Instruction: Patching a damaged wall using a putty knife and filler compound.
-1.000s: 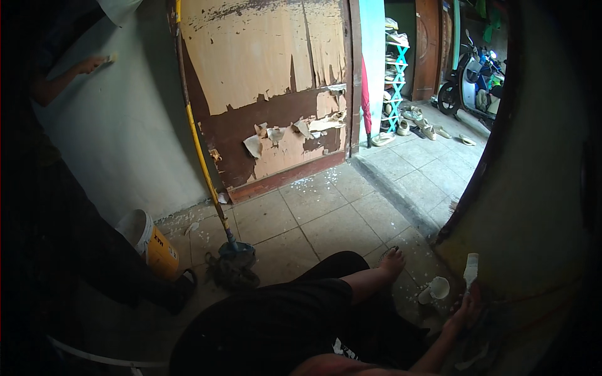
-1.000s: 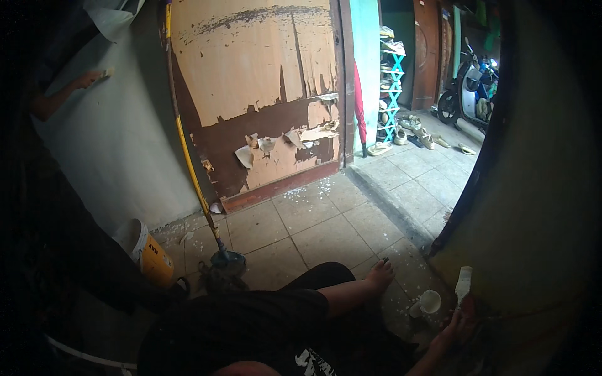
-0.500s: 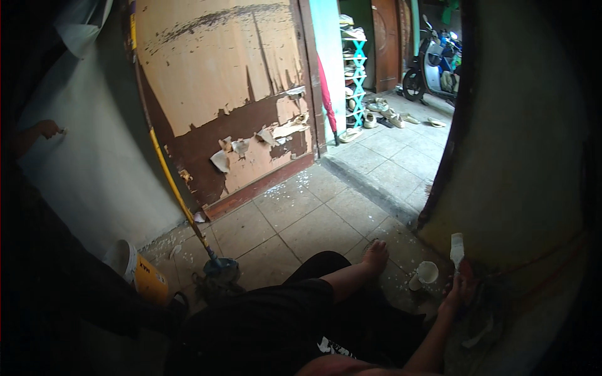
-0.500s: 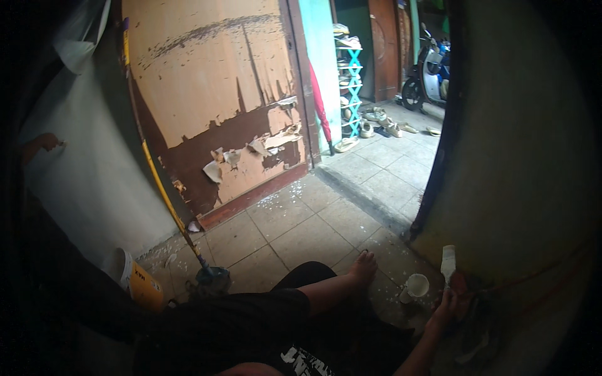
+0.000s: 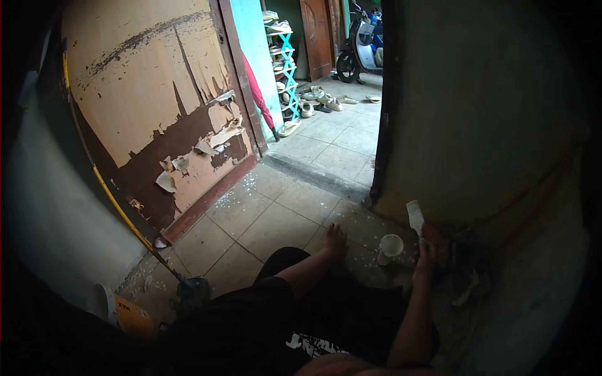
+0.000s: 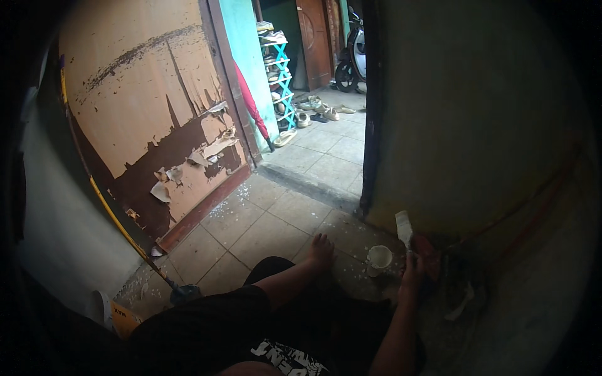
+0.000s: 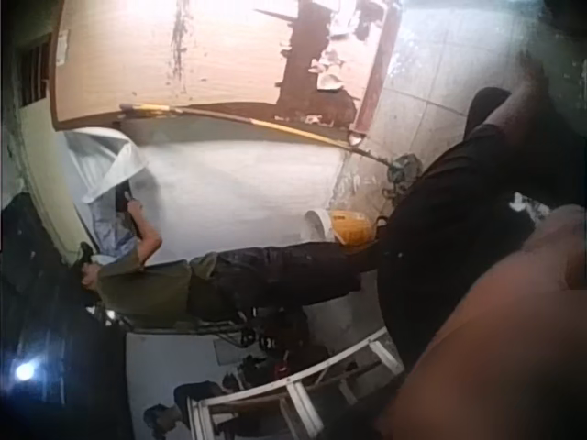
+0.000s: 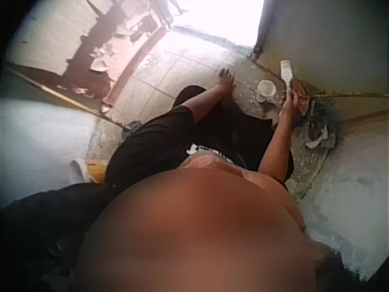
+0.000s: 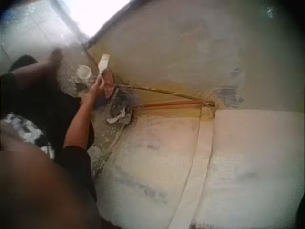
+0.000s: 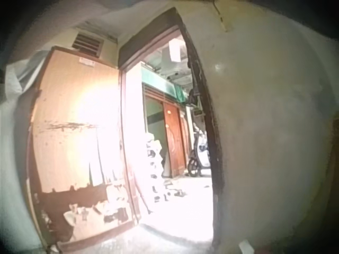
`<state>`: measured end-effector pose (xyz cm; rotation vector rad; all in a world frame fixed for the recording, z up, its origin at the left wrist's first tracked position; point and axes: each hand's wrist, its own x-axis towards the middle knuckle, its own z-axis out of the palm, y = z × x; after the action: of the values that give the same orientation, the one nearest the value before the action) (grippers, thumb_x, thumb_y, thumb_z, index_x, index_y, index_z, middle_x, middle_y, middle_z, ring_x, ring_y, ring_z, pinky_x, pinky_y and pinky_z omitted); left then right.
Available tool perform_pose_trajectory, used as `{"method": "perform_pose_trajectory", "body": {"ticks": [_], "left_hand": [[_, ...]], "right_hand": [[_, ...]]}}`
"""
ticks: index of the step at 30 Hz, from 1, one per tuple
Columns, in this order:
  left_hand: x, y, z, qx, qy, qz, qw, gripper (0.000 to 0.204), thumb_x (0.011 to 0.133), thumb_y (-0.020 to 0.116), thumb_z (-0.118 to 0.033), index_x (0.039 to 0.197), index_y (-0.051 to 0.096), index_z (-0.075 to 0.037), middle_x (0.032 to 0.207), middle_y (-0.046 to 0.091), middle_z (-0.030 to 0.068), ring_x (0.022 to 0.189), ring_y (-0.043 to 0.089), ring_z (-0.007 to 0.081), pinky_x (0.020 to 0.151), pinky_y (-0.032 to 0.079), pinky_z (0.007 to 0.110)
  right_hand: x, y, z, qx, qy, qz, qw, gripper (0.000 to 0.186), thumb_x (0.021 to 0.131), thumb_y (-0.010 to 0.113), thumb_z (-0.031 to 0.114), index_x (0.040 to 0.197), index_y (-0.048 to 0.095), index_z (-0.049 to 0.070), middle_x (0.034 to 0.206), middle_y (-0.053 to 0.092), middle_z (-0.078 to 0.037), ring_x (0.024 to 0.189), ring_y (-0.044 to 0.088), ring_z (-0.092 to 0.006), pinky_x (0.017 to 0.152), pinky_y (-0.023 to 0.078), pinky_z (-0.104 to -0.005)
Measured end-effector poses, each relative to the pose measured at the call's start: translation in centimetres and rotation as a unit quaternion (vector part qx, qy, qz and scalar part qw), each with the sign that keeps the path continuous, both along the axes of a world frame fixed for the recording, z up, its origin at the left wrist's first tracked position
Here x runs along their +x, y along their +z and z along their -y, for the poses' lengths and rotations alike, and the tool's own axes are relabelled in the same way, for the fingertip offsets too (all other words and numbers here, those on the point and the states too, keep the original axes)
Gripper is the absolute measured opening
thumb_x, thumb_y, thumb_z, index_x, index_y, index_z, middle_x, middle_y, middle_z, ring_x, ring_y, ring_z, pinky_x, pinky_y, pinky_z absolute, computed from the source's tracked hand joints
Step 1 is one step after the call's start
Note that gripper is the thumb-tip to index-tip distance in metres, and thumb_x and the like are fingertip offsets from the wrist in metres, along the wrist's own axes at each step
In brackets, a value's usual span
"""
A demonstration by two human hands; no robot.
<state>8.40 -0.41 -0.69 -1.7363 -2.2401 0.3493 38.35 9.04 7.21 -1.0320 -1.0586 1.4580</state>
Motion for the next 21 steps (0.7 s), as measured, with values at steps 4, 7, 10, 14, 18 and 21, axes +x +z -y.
{"method": "perform_pose_trajectory", "body": {"ticks": [4, 7, 10, 14, 18, 21], "left_hand": [[0.8, 1.7, 0.1, -0.026, 0.004, 0.010, 1.000, 0.058, 0.093, 0.053, -0.053, 0.132, 0.060, -0.011, 0.134, 0.059, 0.0079, 0.136, 0.037, 0.0280, 0.115, 0.018, 0.049], [0.7, 2.1, 0.1, -0.013, 0.006, 0.014, 1.000, 0.057, 0.093, 0.055, -0.053, 0.130, 0.061, -0.010, 0.129, 0.060, 0.0066, 0.130, 0.040, 0.0265, 0.113, 0.021, 0.047], [0.7, 2.6, 0.0, -0.018, 0.020, 0.041, 0.999, 0.058, 0.092, 0.056, -0.053, 0.131, 0.060, -0.010, 0.127, 0.061, 0.0058, 0.126, 0.041, 0.0257, 0.111, 0.022, 0.046], [0.5, 2.7, 0.0, -0.026, 0.025, 0.043, 0.998, 0.058, 0.092, 0.057, -0.053, 0.132, 0.059, -0.010, 0.127, 0.062, 0.0059, 0.130, 0.040, 0.0266, 0.113, 0.021, 0.047], [0.4, 2.8, -0.2, -0.022, 0.020, 0.067, 0.997, 0.058, 0.092, 0.057, -0.052, 0.132, 0.059, -0.010, 0.127, 0.062, 0.0066, 0.133, 0.039, 0.0272, 0.115, 0.019, 0.047], [0.2, 2.5, -0.2, -0.017, 0.011, 0.051, 0.998, 0.057, 0.092, 0.058, -0.052, 0.131, 0.059, -0.009, 0.127, 0.062, 0.0074, 0.133, 0.040, 0.0270, 0.115, 0.019, 0.047]], "right_hand": [[0.3, 0.2, 0.1, 0.003, -0.003, -0.006, 1.000, 0.017, 0.100, 0.060, 0.025, 0.104, 0.058, 0.008, 0.085, 0.063, 0.000, 0.062, 0.049, -0.0051, 0.051, 0.038, -0.0224], [0.3, -0.3, -0.3, 0.015, 0.004, -0.001, 1.000, 0.018, 0.100, 0.060, 0.025, 0.103, 0.058, 0.008, 0.087, 0.063, -0.001, 0.062, 0.049, -0.0050, 0.050, 0.039, -0.0220], [0.3, -0.3, -0.4, 0.013, 0.006, -0.001, 1.000, 0.017, 0.100, 0.060, 0.025, 0.103, 0.058, 0.008, 0.087, 0.063, -0.001, 0.062, 0.049, -0.0049, 0.049, 0.039, -0.0218], [0.2, -0.2, -0.3, 0.009, 0.000, 0.007, 1.000, 0.017, 0.100, 0.060, 0.024, 0.103, 0.059, 0.008, 0.087, 0.063, -0.001, 0.062, 0.049, -0.0050, 0.050, 0.039, -0.0219], [0.5, -0.9, -0.8, 0.005, -0.001, 0.020, 1.000, 0.016, 0.101, 0.059, 0.023, 0.108, 0.059, 0.009, 0.088, 0.064, -0.001, 0.062, 0.052, -0.0051, 0.048, 0.040, -0.0225], [0.3, -0.8, -0.7, 0.010, 0.001, 0.010, 1.000, 0.016, 0.101, 0.059, 0.023, 0.108, 0.059, 0.009, 0.088, 0.064, -0.001, 0.062, 0.051, -0.0051, 0.048, 0.040, -0.0223]]}}
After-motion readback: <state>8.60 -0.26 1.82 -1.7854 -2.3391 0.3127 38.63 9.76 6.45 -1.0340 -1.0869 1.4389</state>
